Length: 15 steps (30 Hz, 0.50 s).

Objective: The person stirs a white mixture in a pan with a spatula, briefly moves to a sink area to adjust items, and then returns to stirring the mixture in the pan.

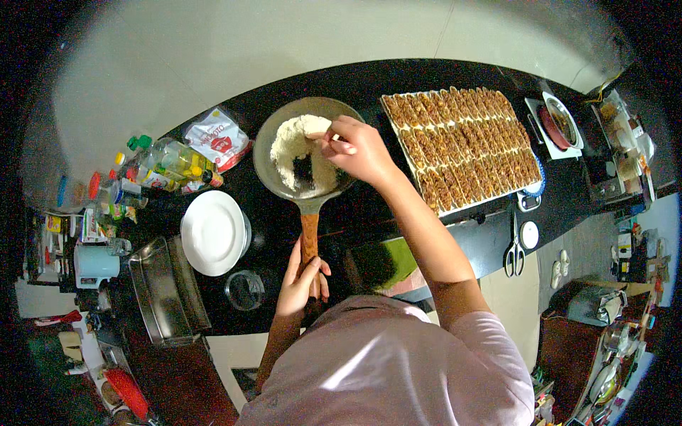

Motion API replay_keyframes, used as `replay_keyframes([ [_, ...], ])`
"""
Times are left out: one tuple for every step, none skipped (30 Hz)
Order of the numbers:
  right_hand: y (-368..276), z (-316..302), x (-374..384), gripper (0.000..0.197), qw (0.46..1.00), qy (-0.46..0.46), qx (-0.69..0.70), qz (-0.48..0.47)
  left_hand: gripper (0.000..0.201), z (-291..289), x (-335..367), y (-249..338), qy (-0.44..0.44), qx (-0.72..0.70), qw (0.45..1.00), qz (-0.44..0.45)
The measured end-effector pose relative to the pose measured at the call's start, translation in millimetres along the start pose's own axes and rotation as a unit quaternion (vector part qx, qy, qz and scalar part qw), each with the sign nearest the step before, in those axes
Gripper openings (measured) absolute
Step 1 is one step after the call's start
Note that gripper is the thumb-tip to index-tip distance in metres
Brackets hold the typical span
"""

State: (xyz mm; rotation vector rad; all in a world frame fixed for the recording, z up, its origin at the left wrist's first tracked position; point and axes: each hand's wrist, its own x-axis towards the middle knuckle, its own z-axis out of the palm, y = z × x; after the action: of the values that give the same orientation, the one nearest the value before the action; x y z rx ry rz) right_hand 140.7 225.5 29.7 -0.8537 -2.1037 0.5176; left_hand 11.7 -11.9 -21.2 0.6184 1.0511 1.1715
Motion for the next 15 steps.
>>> replay_keyframes([
  [4.0, -6.5, 1.6, 0.011, 1.0, 0.008, -0.002, 0.0, 0.061, -0.9, 5.0, 0.9, -0.011, -0.011, 1.0, -0.003],
  [2.6, -14.4, -0.1, 0.011, 0.999, 0.009, 0.03, 0.03, 0.062, -1.8, 4.8, -0.5, -0.017, -0.025, 0.999, -0.012],
  [-2.4, -24.9, -0.2, 0.01, 0.996, 0.009, 0.062, 0.06, 0.063, -2.2, 4.5, -0.8, -0.024, -0.038, 0.999, -0.022],
  [-11.0, -33.6, -3.7, 0.01, 0.993, -0.004, 0.078, 0.09, 0.065, 0.3, 2.7, 2.0, -0.017, -0.034, 0.998, -0.042],
  [-20.6, -41.5, -8.0, 0.009, 0.988, -0.018, 0.096, 0.122, 0.064, -0.9, 2.4, 1.1, -0.018, -0.026, 0.999, -0.04],
  [-29.9, -47.9, -11.6, 0.007, 0.992, -0.039, 0.068, 0.095, 0.064, -2.6, 2.1, -0.2, -0.019, -0.018, 0.999, -0.039],
  [-35.4, -47.4, -19.4, 0.006, 0.994, -0.038, 0.068, 0.08, 0.064, -2.5, 2.5, -0.2, -0.024, -0.008, 0.999, -0.033],
  [-40.0, -44.9, -24.6, 0.006, 0.995, -0.038, 0.068, 0.061, 0.065, -2.1, 3.2, -0.6, -0.031, -0.022, 0.999, -0.025],
  [-44.4, -42.1, -29.1, 0.005, 0.996, -0.038, 0.068, 0.041, 0.065, -1.6, 1.9, -0.3, -0.028, -0.03, 0.999, -0.027],
  [-49.9, -36.6, -33.5, 0.005, 0.998, -0.04, 0.038, 0.004, 0.065, -1.4, 1.0, -0.3, -0.031, -0.03, 0.999, -0.03],
  [-55.0, -28.8, -35.8, 0.005, 0.999, -0.042, 0.009, -0.034, 0.066, -1.5, 0.8, 0.2, -0.034, -0.03, 0.998, -0.034],
  [-54.2, -18.4, -38.4, 0.006, 0.998, -0.038, 0.008, -0.04, 0.067, -2.3, 2.5, 2.7, -0.038, -0.031, 0.998, -0.034],
  [-54.6, -7.9, -40.2, 0.008, 0.997, -0.029, 0.005, -0.066, 0.067, -3.1, 3.3, 5.5, -0.041, -0.031, 0.998, -0.038],
  [-52.9, -1.9, -45.1, 0.009, 0.997, -0.06, -0.01, -0.049, 0.068, -3.5, 2.9, 7.0, -0.045, -0.032, 0.998, -0.041],
  [-50.0, 3.3, -51.5, 0.01, 0.995, -0.091, -0.025, -0.032, 0.068, -2.6, 0.8, 6.7, -0.043, -0.041, 0.997, -0.047],
])
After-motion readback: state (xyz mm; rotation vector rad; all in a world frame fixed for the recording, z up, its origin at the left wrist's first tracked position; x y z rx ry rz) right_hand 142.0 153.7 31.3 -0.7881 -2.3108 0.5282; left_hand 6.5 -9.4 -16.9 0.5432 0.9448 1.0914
